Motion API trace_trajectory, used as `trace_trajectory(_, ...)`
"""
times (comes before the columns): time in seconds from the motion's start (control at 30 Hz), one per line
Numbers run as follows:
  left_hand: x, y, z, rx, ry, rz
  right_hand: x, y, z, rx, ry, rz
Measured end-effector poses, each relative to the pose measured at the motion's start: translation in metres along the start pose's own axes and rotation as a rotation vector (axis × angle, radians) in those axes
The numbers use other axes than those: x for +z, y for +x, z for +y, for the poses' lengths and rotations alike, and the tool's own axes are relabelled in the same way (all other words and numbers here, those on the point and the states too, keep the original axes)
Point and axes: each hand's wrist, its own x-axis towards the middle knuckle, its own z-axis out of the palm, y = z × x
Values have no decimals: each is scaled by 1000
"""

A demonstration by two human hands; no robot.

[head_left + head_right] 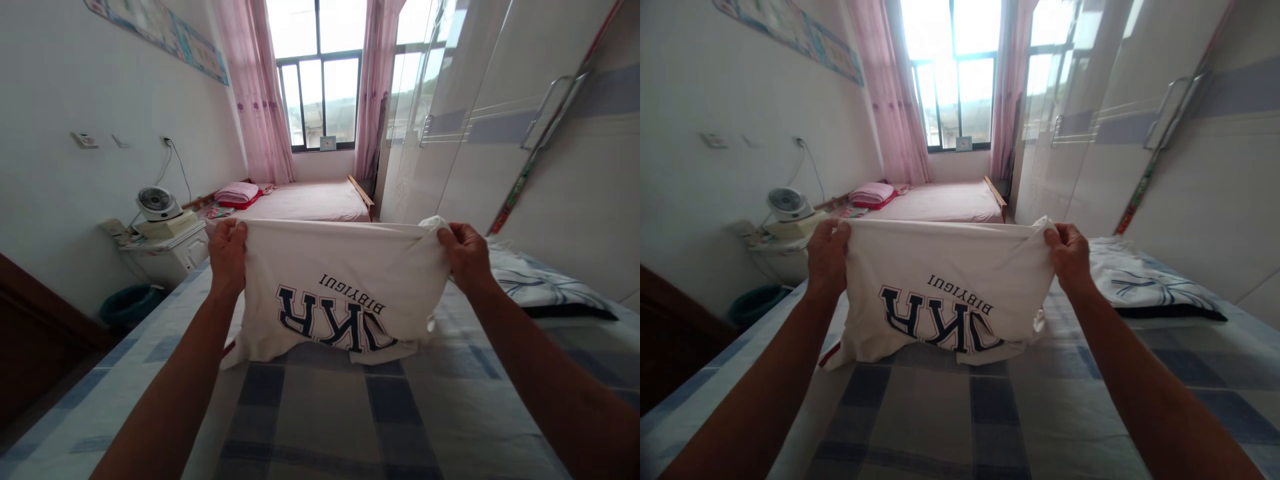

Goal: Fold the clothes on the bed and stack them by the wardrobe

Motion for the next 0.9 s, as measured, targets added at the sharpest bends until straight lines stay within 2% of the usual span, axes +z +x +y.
trace_trajectory(0.07,7,-15,18,38,-7,-52,-4,8,3,-50,-139,4)
trace_trajectory(0.1,11,-27,26,57,9,-116,-6,10,8,-54,-243,-10)
trace_trajectory(0.17,19,-61,34,92,98,-360,-10,6,17,-32,-422,-48)
trace_trajectory(0.23,30,-102,34,172,216,-710,-11,-6,21,-24,-469,-135)
trace_trajectory(0.3,42,-141,26,322,245,-1106,-6,-28,16,-65,-419,-353)
trace_trajectory(0.33,48,-159,20,393,264,-1249,-2,-41,10,-93,-391,-509)
trace_trajectory(0.37,54,-174,14,447,287,-1361,3,-55,3,-124,-373,-677)
trace_trajectory(0.43,65,-197,3,520,333,-1481,14,-84,-8,-177,-376,-974)
trace_trajectory(0.5,71,-208,-4,546,356,-1528,25,-110,-13,-278,-453,-1125)
trace_trajectory(0.53,71,-209,-5,545,350,-1544,30,-120,-13,-334,-525,-1135)
trace_trajectory(0.6,69,-204,-4,512,309,-1578,38,-132,-7,-402,-685,-1065)
trace_trajectory(0.67,63,-191,-2,441,283,-1555,42,-135,1,-373,-755,-969)
trace_trajectory(0.73,53,-173,-5,346,335,-1412,41,-129,8,-304,-672,-922)
trace_trajectory(0.83,34,-142,-18,223,528,-1091,26,-113,11,-166,-420,-808)
trace_trajectory(0.87,27,-133,-22,197,589,-1037,18,-106,10,-103,-339,-741)
trace_trajectory(0.9,18,-124,-26,177,638,-1034,8,-99,9,-30,-262,-659)
